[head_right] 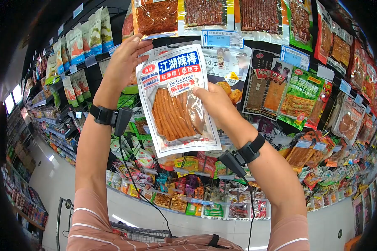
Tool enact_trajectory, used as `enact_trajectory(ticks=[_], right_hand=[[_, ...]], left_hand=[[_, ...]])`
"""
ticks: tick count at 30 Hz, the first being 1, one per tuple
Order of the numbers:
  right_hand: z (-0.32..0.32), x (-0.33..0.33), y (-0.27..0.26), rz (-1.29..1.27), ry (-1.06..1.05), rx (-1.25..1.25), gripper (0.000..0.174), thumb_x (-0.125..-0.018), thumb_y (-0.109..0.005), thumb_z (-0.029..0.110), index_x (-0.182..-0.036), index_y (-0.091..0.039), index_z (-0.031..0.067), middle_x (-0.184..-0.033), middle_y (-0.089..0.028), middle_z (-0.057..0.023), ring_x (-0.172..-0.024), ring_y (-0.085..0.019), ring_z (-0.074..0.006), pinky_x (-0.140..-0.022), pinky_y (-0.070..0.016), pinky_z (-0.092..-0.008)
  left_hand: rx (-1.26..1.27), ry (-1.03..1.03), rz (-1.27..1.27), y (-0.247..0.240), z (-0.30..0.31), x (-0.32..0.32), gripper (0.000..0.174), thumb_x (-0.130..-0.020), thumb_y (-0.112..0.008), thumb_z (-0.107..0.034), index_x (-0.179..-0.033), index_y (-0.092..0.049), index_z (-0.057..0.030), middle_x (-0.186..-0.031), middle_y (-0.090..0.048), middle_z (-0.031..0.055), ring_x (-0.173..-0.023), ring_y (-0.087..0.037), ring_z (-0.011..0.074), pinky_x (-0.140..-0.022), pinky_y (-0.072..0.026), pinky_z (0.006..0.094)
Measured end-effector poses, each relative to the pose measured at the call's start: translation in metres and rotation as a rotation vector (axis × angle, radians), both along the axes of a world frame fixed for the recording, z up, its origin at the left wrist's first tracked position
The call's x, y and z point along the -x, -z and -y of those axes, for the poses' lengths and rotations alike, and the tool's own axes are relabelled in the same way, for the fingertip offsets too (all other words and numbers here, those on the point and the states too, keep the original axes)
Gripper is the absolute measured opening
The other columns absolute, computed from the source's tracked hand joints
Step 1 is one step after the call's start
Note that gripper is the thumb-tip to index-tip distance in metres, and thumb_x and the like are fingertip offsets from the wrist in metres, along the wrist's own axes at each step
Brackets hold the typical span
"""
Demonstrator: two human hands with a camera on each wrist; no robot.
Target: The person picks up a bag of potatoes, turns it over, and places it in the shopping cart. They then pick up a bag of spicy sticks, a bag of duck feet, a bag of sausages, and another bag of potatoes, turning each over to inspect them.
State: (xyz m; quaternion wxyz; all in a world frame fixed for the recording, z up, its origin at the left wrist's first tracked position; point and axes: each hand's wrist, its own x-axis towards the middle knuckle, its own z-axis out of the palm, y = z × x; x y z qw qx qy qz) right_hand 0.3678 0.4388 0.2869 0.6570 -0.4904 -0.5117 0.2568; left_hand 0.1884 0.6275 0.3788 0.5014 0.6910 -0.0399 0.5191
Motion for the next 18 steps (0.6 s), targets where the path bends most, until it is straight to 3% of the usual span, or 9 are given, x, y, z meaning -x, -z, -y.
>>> enact_trajectory(ticks=[8, 18], right_hand=[[-0.032, -0.001, -0.014, -0.100, 0.014, -0.037, 0.025, -0.095, -0.056, 0.013, -0.111, -0.065, -0.0040, -0.103, -0.069, -0.0114, -0.090, -0.064, -0.0169, -0.081, -0.0497, -0.0316], [-0.063, -0.023, -0.003, -0.138, 0.043, -0.065, 0.021, -0.093, -0.059, 0.013, -0.103, -0.066, -0.0036, -0.088, -0.065, -0.0063, -0.076, -0.056, -0.0148, -0.070, -0.0455, -0.0298]], left_hand=[[-0.078, 0.004, -0.026, -0.002, 0.005, -0.002, 0.055, -0.099, -0.057, -0.031, -0.138, -0.042, 0.0042, -0.133, -0.055, 0.0198, -0.126, -0.054, 0.0277, -0.098, -0.0481, 0.0391], [-0.127, -0.056, -0.063, 0.004, 0.004, -0.003, 0.063, -0.098, -0.058, -0.037, -0.142, -0.039, 0.0042, -0.135, -0.054, 0.0191, -0.125, -0.055, 0.0266, -0.104, -0.0430, 0.0390]])
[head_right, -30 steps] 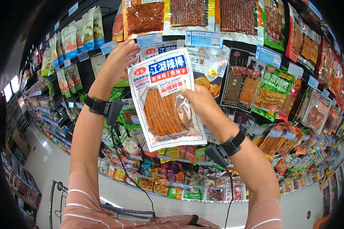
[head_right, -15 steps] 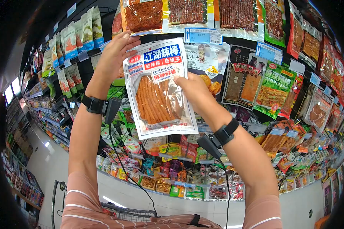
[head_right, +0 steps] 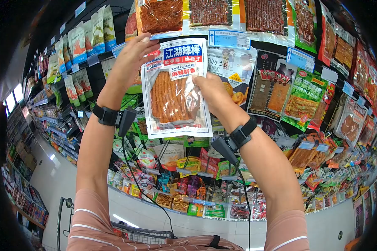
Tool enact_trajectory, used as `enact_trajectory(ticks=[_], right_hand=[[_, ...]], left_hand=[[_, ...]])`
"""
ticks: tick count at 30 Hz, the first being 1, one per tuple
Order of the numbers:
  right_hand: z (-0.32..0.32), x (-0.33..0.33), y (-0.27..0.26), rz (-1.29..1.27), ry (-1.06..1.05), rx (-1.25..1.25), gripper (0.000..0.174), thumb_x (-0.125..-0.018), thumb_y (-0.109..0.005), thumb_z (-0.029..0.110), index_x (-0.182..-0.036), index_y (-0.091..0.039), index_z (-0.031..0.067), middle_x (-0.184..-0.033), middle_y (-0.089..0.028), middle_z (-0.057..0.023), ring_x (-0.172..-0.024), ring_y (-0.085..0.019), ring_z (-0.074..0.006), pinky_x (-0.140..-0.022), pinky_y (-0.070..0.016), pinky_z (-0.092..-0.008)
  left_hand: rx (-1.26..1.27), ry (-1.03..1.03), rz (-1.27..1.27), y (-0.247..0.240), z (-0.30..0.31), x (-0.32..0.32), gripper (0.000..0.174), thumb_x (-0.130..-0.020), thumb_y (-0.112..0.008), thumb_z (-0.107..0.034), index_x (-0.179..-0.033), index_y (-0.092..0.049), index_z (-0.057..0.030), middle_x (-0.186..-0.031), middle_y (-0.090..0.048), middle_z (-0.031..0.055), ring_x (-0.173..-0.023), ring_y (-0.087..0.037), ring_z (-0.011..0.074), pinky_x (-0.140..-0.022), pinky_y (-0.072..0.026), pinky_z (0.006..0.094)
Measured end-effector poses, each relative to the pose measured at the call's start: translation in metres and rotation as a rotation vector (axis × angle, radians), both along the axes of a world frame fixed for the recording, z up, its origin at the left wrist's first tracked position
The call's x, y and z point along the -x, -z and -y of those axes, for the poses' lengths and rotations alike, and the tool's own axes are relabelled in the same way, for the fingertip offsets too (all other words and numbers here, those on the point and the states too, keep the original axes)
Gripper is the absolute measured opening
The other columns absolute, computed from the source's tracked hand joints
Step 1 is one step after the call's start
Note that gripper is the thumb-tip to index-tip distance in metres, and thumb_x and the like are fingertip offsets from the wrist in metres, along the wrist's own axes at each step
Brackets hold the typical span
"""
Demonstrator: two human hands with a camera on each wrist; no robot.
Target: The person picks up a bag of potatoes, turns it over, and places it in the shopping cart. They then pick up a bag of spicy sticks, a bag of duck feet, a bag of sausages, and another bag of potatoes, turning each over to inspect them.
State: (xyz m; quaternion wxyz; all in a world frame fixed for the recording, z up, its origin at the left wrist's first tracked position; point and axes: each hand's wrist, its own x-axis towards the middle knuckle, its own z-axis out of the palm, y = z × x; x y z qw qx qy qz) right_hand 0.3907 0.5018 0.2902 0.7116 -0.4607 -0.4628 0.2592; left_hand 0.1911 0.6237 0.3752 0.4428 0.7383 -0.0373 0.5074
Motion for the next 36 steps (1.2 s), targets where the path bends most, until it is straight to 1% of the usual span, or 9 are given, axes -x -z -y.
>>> enact_trajectory(ticks=[11, 16, 20, 24, 25, 28, 32, 33, 36], right_hand=[[0.002, 0.000, -0.005, -0.010, 0.039, 0.056, 0.023, -0.092, -0.059, 0.013, -0.105, -0.065, -0.0056, -0.094, -0.066, -0.0113, -0.080, -0.060, -0.0183, -0.073, -0.0485, -0.0327], [0.004, 0.004, -0.011, 0.045, 0.073, 0.055, 0.023, -0.091, -0.058, 0.011, -0.106, -0.064, -0.0068, -0.098, -0.067, -0.0141, -0.085, -0.063, -0.0214, -0.077, -0.0502, -0.0341], [-0.007, -0.008, -0.007, -0.046, 0.043, 0.069, 0.024, -0.092, -0.058, 0.010, -0.107, -0.063, -0.0075, -0.098, -0.067, -0.0149, -0.084, -0.064, -0.0223, -0.074, -0.0514, -0.0342], [-0.013, -0.011, -0.006, -0.065, 0.049, 0.094, 0.026, -0.094, -0.057, 0.012, -0.110, -0.063, -0.0069, -0.099, -0.068, -0.0161, -0.085, -0.066, -0.0230, -0.072, -0.0529, -0.0345], [-0.013, -0.009, -0.004, -0.073, 0.043, 0.081, 0.026, -0.094, -0.057, 0.013, -0.111, -0.063, -0.0066, -0.100, -0.068, -0.0165, -0.086, -0.066, -0.0230, -0.073, -0.0528, -0.0349], [-0.014, -0.008, -0.004, -0.009, 0.117, 0.078, 0.028, -0.094, -0.057, 0.014, -0.113, -0.064, -0.0055, -0.104, -0.069, -0.0167, -0.087, -0.066, -0.0234, -0.075, -0.0520, -0.0367], [-0.011, -0.004, -0.004, 0.145, 0.269, 0.106, 0.031, -0.095, -0.056, 0.018, -0.115, -0.064, -0.0044, -0.107, -0.069, -0.0157, -0.089, -0.065, -0.0240, -0.079, -0.0500, -0.0387], [-0.015, -0.007, -0.001, 0.169, 0.271, 0.096, 0.032, -0.095, -0.055, 0.019, -0.116, -0.064, -0.0043, -0.107, -0.069, -0.0156, -0.090, -0.065, -0.0238, -0.080, -0.0496, -0.0385], [-0.021, -0.019, 0.009, 0.213, 0.247, 0.091, 0.035, -0.095, -0.054, 0.022, -0.117, -0.063, -0.0042, -0.107, -0.069, -0.0154, -0.092, -0.064, -0.0230, -0.082, -0.0489, -0.0377]], left_hand=[[-0.017, -0.023, -0.026, 0.007, -0.003, -0.002, 0.067, -0.098, -0.056, -0.041, -0.144, -0.038, 0.0030, -0.136, -0.053, 0.0169, -0.126, -0.055, 0.0253, -0.103, -0.0420, 0.0382], [-0.024, -0.031, -0.028, 0.014, -0.003, -0.003, 0.070, -0.098, -0.056, -0.040, -0.148, -0.033, 0.0030, -0.138, -0.052, 0.0193, -0.126, -0.054, 0.0273, -0.104, -0.0417, 0.0401], [0.010, -0.074, -0.031, 0.025, -0.001, -0.001, 0.070, -0.098, -0.055, -0.040, -0.149, -0.031, 0.0022, -0.139, -0.051, 0.0199, -0.127, -0.054, 0.0279, -0.104, -0.0424, 0.0403], [0.003, -0.188, -0.171, 0.042, -0.013, 0.003, 0.068, -0.097, -0.057, -0.042, -0.146, -0.036, 0.0011, -0.135, -0.053, 0.0186, -0.125, -0.054, 0.0259, -0.103, -0.0432, 0.0386], [-0.025, -0.242, -0.258, 0.046, -0.017, 0.007, 0.062, -0.096, -0.059, -0.041, -0.140, -0.045, 0.0014, -0.133, -0.054, 0.0166, -0.123, -0.055, 0.0238, -0.102, -0.0432, 0.0357], [-0.138, -0.338, -0.470, 0.063, -0.016, 0.011, 0.057, -0.094, -0.062, -0.038, -0.133, -0.053, 0.0020, -0.131, -0.055, 0.0147, -0.123, -0.054, 0.0227, -0.100, -0.0442, 0.0343], [-0.625, -0.577, -0.443, 0.090, -0.005, 0.010, 0.061, -0.090, -0.068, -0.039, -0.133, -0.053, 0.0006, -0.140, -0.047, 0.0231, -0.124, -0.054, 0.0355, -0.102, -0.0444, 0.0406], [-0.607, -0.618, -0.499, 0.093, 0.009, 0.010, 0.065, -0.086, -0.071, -0.038, -0.137, -0.050, -0.0027, -0.146, -0.039, 0.0263, -0.127, -0.051, 0.0416, -0.105, -0.0431, 0.0432], [-0.636, -0.659, -0.592, 0.099, 0.026, 0.006, 0.069, -0.084, -0.073, -0.036, -0.141, -0.047, -0.0058, -0.149, -0.037, 0.0261, -0.130, -0.048, 0.0431, -0.105, -0.0431, 0.0446]])
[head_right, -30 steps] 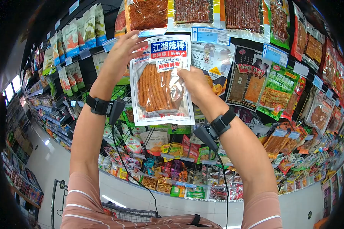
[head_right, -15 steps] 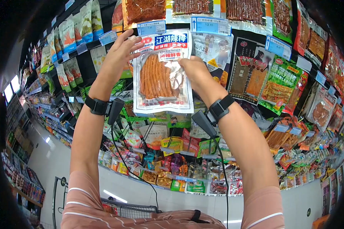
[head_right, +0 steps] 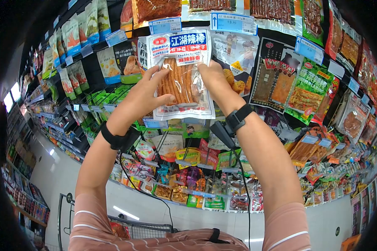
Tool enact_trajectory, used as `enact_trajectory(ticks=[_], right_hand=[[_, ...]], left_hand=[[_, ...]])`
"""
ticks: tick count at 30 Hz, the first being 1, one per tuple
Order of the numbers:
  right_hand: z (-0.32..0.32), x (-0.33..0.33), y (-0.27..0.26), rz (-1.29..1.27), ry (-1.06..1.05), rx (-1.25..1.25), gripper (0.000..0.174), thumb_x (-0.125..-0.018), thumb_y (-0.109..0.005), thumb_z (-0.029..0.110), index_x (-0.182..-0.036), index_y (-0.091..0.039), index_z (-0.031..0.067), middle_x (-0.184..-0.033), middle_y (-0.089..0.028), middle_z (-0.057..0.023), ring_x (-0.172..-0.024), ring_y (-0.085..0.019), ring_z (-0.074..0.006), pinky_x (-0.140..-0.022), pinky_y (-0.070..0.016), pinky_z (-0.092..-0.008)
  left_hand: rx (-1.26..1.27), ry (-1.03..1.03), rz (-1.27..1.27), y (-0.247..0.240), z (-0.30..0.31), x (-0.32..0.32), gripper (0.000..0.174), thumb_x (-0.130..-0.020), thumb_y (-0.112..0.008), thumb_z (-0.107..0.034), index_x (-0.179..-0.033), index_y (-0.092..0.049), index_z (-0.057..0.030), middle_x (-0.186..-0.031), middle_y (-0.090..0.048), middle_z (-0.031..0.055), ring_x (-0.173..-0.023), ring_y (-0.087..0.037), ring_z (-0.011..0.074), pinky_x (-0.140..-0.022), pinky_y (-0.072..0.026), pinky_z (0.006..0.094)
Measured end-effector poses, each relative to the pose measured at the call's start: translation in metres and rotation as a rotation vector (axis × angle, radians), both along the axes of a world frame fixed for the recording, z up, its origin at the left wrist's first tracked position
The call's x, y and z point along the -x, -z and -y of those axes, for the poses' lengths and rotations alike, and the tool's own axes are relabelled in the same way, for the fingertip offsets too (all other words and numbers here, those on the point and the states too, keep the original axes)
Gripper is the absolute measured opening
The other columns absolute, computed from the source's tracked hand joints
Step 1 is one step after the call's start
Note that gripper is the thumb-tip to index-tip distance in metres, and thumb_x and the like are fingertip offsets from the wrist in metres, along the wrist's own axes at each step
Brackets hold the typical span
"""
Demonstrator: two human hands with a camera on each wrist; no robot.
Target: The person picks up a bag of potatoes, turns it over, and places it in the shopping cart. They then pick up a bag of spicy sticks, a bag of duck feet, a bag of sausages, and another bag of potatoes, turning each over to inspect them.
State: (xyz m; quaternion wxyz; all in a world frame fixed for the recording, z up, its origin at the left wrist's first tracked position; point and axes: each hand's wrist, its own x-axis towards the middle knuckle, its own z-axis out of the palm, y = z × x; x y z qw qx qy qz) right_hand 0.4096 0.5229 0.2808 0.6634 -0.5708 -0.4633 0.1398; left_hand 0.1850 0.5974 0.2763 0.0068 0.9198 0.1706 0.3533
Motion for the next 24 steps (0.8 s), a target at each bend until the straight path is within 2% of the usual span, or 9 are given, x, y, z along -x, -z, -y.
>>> enact_trajectory(ticks=[2, 6, 7, 10, 11, 14, 15, 20, 24], right_hand=[[0.003, -0.002, 0.005, -0.002, -0.039, 0.030, 0.037, -0.094, -0.053, 0.023, -0.117, -0.063, -0.0041, -0.107, -0.069, -0.0156, -0.092, -0.064, -0.0224, -0.082, -0.0486, -0.0371], [0.012, 0.003, 0.021, 0.178, 0.003, 0.097, 0.040, -0.093, -0.054, 0.025, -0.122, -0.059, -0.0025, -0.110, -0.068, -0.0158, -0.094, -0.064, -0.0225, -0.084, -0.0487, -0.0371], [0.012, 0.003, 0.028, 0.204, -0.029, 0.064, 0.042, -0.093, -0.054, 0.025, -0.125, -0.056, -0.0022, -0.112, -0.067, -0.0188, -0.099, -0.064, -0.0265, -0.088, -0.0481, -0.0385], [0.012, 0.002, 0.036, 0.343, 0.031, 0.039, 0.042, -0.092, -0.053, 0.023, -0.125, -0.054, -0.0023, -0.112, -0.066, -0.0222, -0.104, -0.063, -0.0321, -0.091, -0.0469, -0.0396], [0.015, 0.002, 0.038, 0.336, 0.059, 0.078, 0.044, -0.092, -0.053, 0.026, -0.125, -0.054, -0.0027, -0.111, -0.065, -0.0261, -0.107, -0.062, -0.0372, -0.092, -0.0463, -0.0405], [0.017, -0.006, 0.045, 0.366, 0.091, 0.165, 0.047, -0.091, -0.054, 0.028, -0.126, -0.053, -0.0036, -0.111, -0.064, -0.0281, -0.105, -0.063, -0.0385, -0.092, -0.0467, -0.0407], [0.018, -0.007, 0.046, 0.376, 0.107, 0.178, 0.047, -0.090, -0.054, 0.027, -0.125, -0.053, -0.0038, -0.111, -0.064, -0.0287, -0.105, -0.063, -0.0397, -0.092, -0.0468, -0.0413], [0.023, -0.012, 0.061, 0.471, 0.118, 0.231, 0.045, -0.086, -0.055, 0.023, -0.122, -0.053, -0.0039, -0.107, -0.064, -0.0310, -0.106, -0.062, -0.0443, -0.092, -0.0470, -0.0439], [0.034, -0.010, 0.068, 0.509, -0.002, 0.072, 0.044, -0.085, -0.058, 0.019, -0.121, -0.051, -0.0060, -0.106, -0.064, -0.0308, -0.104, -0.062, -0.0446, -0.091, -0.0474, -0.0452]], left_hand=[[-0.053, -0.005, 0.019, 0.005, -0.006, -0.004, 0.071, -0.083, -0.075, -0.035, -0.142, -0.046, -0.0070, -0.149, -0.036, 0.0264, -0.129, -0.048, 0.0449, -0.105, -0.0430, 0.0448], [-0.064, -0.029, -0.003, 0.008, -0.027, -0.014, 0.069, -0.085, -0.073, -0.035, -0.142, -0.046, -0.0073, -0.147, -0.038, 0.0259, -0.126, -0.050, 0.0441, -0.103, -0.0442, 0.0443], [-0.056, -0.047, -0.018, 0.010, -0.031, -0.018, 0.069, -0.085, -0.073, -0.036, -0.142, -0.046, -0.0074, -0.146, -0.039, 0.0256, -0.125, -0.051, 0.0436, -0.103, -0.0446, 0.0441], [0.005, -0.020, -0.036, 0.013, -0.044, -0.027, 0.067, -0.087, -0.070, -0.037, -0.142, -0.046, -0.0078, -0.142, -0.044, 0.0240, -0.121, -0.054, 0.0410, -0.100, -0.0462, 0.0440], [0.036, -0.040, -0.054, 0.015, -0.046, -0.027, 0.065, -0.089, -0.068, -0.040, -0.142, -0.047, -0.0074, -0.138, -0.048, 0.0218, -0.118, -0.056, 0.0384, -0.098, -0.0471, 0.0434], [0.093, -0.023, -0.069, 0.014, -0.041, -0.026, 0.067, -0.087, -0.067, -0.040, -0.140, -0.048, -0.0046, -0.138, -0.048, 0.0251, -0.120, -0.055, 0.0436, -0.100, -0.0468, 0.0465], [0.107, -0.043, -0.087, 0.015, -0.038, -0.026, 0.065, -0.090, -0.066, -0.042, -0.141, -0.047, -0.0057, -0.135, -0.050, 0.0201, -0.120, -0.056, 0.0374, -0.098, -0.0466, 0.0432], [0.108, 0.014, -0.111, 0.023, -0.033, -0.027, 0.064, -0.090, -0.066, -0.041, -0.139, -0.049, -0.0045, -0.135, -0.050, 0.0220, -0.122, -0.054, 0.0386, -0.101, -0.0447, 0.0433], [0.151, 0.048, -0.107, 0.022, -0.029, -0.019, 0.061, -0.091, -0.065, -0.042, -0.137, -0.051, -0.0039, -0.135, -0.051, 0.0227, -0.124, -0.052, 0.0389, -0.103, -0.0432, 0.0417]])
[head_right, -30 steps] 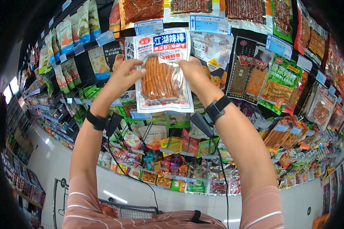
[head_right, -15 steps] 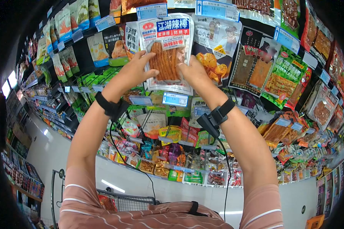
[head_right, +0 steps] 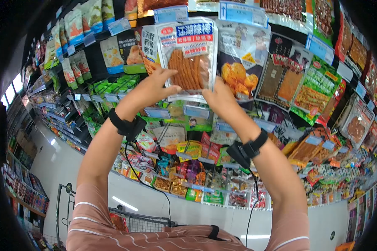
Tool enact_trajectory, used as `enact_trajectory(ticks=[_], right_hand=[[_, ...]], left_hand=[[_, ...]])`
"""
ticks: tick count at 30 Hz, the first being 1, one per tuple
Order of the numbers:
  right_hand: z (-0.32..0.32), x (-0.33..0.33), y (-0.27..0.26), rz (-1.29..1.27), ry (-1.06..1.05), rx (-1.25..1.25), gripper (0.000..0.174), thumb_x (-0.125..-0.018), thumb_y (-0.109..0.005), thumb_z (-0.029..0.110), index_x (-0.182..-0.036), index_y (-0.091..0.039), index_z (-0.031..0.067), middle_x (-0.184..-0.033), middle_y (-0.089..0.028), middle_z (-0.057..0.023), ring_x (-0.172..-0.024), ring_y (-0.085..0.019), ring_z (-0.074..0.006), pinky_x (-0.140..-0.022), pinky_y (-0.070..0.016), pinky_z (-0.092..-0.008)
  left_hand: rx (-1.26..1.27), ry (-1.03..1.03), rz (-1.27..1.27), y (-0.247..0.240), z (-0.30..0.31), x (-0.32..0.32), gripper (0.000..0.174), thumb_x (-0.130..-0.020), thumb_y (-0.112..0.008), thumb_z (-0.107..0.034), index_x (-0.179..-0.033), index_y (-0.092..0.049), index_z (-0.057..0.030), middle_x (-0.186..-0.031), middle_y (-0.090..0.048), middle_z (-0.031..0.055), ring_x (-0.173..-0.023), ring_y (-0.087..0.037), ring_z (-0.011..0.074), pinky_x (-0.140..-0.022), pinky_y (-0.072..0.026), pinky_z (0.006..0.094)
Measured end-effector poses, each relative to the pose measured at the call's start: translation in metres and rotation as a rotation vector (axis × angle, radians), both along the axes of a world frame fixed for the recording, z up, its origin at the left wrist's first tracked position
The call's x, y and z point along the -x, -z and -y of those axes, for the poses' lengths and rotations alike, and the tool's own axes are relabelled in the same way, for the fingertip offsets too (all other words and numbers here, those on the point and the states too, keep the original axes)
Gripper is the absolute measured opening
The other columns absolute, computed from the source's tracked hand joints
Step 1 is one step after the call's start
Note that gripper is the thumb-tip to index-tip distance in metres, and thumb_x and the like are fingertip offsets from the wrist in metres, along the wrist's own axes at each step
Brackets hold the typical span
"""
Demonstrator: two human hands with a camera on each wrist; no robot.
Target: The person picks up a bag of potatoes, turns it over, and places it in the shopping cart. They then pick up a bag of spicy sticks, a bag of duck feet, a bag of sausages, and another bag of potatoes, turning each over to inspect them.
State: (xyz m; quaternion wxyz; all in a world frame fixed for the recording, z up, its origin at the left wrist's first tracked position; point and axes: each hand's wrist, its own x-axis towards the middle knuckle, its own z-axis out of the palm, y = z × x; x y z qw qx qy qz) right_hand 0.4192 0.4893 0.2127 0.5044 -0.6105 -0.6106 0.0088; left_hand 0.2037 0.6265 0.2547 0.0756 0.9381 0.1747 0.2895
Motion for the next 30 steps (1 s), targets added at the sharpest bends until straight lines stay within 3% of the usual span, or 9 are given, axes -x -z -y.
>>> enact_trajectory(ticks=[3, 7, 10, 13, 18, 20, 24, 30], right_hand=[[0.016, 0.009, 0.003, -0.048, -0.027, 0.031, 0.054, -0.092, -0.059, 0.016, -0.136, -0.042, -0.0087, -0.126, -0.059, -0.0215, -0.116, -0.059, -0.0299, -0.101, -0.0443, -0.0388], [0.048, 0.022, 0.010, 0.197, 0.084, -0.015, 0.061, -0.093, -0.059, 0.015, -0.144, -0.034, -0.0092, -0.139, -0.048, -0.0260, -0.134, -0.046, -0.0326, -0.110, -0.0371, -0.0404], [0.076, 0.035, 0.015, 0.192, -0.012, -0.142, 0.052, -0.091, -0.058, 0.014, -0.134, -0.042, -0.0101, -0.131, -0.050, -0.0320, -0.125, -0.049, -0.0443, -0.106, -0.0381, -0.0421], [0.114, 0.049, 0.014, 0.158, -0.152, -0.058, 0.047, -0.094, -0.057, 0.014, -0.134, -0.044, -0.0066, -0.131, -0.053, -0.0276, -0.124, -0.053, -0.0383, -0.105, -0.0402, -0.0408], [0.164, 0.053, 0.050, -0.265, -0.452, 0.185, 0.036, -0.097, -0.056, 0.015, -0.128, -0.051, -0.0028, -0.123, -0.063, -0.0123, -0.114, -0.060, -0.0211, -0.100, -0.0455, -0.0341], [0.182, 0.053, 0.072, -0.447, -0.613, 0.419, 0.031, -0.101, -0.053, 0.014, -0.127, -0.054, -0.0022, -0.118, -0.065, -0.0118, -0.106, -0.065, -0.0190, -0.093, -0.0516, -0.0326], [0.202, 0.048, 0.126, -0.596, -0.730, 0.783, 0.029, -0.102, -0.052, 0.016, -0.124, -0.056, -0.0020, -0.112, -0.067, -0.0116, -0.099, -0.066, -0.0153, -0.085, -0.0531, -0.0291], [0.218, 0.054, 0.196, -0.704, -0.851, 0.898, 0.028, -0.102, -0.052, 0.020, -0.120, -0.058, -0.0002, -0.105, -0.069, -0.0100, -0.090, -0.067, -0.0157, -0.077, -0.0532, -0.0281]], left_hand=[[0.013, 0.013, 0.052, 0.000, 0.013, 0.011, 0.059, -0.092, -0.065, -0.040, -0.135, -0.051, -0.0021, -0.131, -0.052, 0.0210, -0.121, -0.054, 0.0366, -0.101, -0.0443, 0.0404], [0.054, 0.049, 0.142, 0.005, 0.044, 0.026, 0.054, -0.093, -0.066, -0.034, -0.133, -0.052, -0.0010, -0.128, -0.054, 0.0181, -0.116, -0.056, 0.0333, -0.097, -0.0459, 0.0384], [0.122, 0.048, 0.230, 0.015, 0.084, 0.040, 0.051, -0.093, -0.067, -0.031, -0.133, -0.053, -0.0031, -0.126, -0.055, 0.0157, -0.112, -0.058, 0.0281, -0.091, -0.0498, 0.0365], [0.195, 0.041, 0.320, 0.040, 0.122, 0.054, 0.050, -0.093, -0.068, -0.029, -0.133, -0.053, -0.0038, -0.127, -0.054, 0.0136, -0.110, -0.059, 0.0237, -0.083, -0.0527, 0.0339], [0.496, -0.092, 0.337, 0.110, 0.190, 0.082, 0.046, -0.094, -0.067, -0.029, -0.131, -0.056, -0.0041, -0.119, -0.058, 0.0089, -0.103, -0.061, 0.0186, -0.083, -0.0511, 0.0316], [0.729, -0.145, 0.347, 0.143, 0.216, 0.093, 0.045, -0.094, -0.067, -0.031, -0.127, -0.059, -0.0014, -0.114, -0.064, 0.0079, -0.102, -0.060, 0.0147, -0.086, -0.0489, 0.0294], [0.970, -0.334, 0.288, 0.212, 0.267, 0.122, 0.045, -0.095, -0.066, -0.033, -0.126, -0.060, 0.0003, -0.109, -0.067, 0.0103, -0.102, -0.062, 0.0179, -0.089, -0.0494, 0.0316], [0.996, -0.604, 0.217, 0.281, 0.351, 0.150, 0.049, -0.096, -0.062, -0.040, -0.123, -0.060, 0.0004, -0.105, -0.070, 0.0186, -0.095, -0.068, 0.0271, -0.083, -0.0529, 0.0359]])
